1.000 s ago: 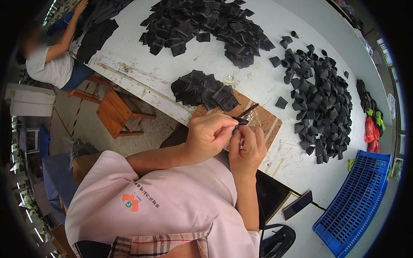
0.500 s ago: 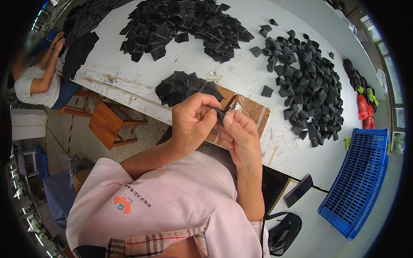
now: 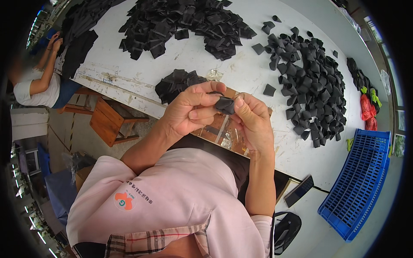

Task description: Manually processing and trimming small black foam pieces on a workbench using a small blade or tool.

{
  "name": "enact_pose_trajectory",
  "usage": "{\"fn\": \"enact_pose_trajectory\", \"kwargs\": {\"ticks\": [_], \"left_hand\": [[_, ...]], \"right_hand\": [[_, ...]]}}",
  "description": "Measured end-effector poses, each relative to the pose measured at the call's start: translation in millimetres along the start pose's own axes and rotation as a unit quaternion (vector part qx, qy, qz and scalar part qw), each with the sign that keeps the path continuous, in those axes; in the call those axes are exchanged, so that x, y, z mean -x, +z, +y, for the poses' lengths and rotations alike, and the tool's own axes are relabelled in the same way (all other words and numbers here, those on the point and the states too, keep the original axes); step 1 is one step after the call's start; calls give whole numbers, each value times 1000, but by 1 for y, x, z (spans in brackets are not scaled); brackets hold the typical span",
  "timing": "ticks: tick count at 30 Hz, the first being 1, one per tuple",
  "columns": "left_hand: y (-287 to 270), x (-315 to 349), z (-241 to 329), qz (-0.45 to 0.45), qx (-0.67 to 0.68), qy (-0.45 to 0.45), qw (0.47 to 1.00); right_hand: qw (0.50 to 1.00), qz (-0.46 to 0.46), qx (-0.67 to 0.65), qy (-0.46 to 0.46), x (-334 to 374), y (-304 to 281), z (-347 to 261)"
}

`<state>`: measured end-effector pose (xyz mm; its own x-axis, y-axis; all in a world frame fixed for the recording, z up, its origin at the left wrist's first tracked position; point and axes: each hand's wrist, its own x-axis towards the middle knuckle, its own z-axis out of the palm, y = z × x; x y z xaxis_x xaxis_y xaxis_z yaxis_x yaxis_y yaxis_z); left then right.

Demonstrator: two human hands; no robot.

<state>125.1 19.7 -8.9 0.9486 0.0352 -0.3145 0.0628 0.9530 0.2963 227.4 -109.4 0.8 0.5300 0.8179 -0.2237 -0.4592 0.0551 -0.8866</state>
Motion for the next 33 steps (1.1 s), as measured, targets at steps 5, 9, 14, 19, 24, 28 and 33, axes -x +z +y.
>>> {"fn": "enact_pose_trajectory", "kwargs": {"ticks": [5, 9, 14, 19, 24, 28, 33], "left_hand": [[-4, -4, 7, -156, 75, -22, 985], [-8, -6, -2, -123, 19, 10, 992], [-13, -6, -6, -104, 23, 5, 994], [-7, -5, -6, -107, 61, -5, 992], [-14, -4, -16, -62, -11, 54, 997], [-7, -6, -10, -38, -77, 73, 994], [-2, -8, -7, -74, -20, 30, 997]], "right_hand": [[997, -8, 59, -49, -2, 5, -15], [999, -27, -25, -28, -7, -6, 10], [999, 2, 8, -53, 0, 2, 8], [998, -8, 24, -64, -5, -3, 7], [996, -22, 74, -54, -2, -3, 9], [986, -10, 142, -83, -5, -6, 4], [977, -6, 173, -123, -1, -1, 0]]}}
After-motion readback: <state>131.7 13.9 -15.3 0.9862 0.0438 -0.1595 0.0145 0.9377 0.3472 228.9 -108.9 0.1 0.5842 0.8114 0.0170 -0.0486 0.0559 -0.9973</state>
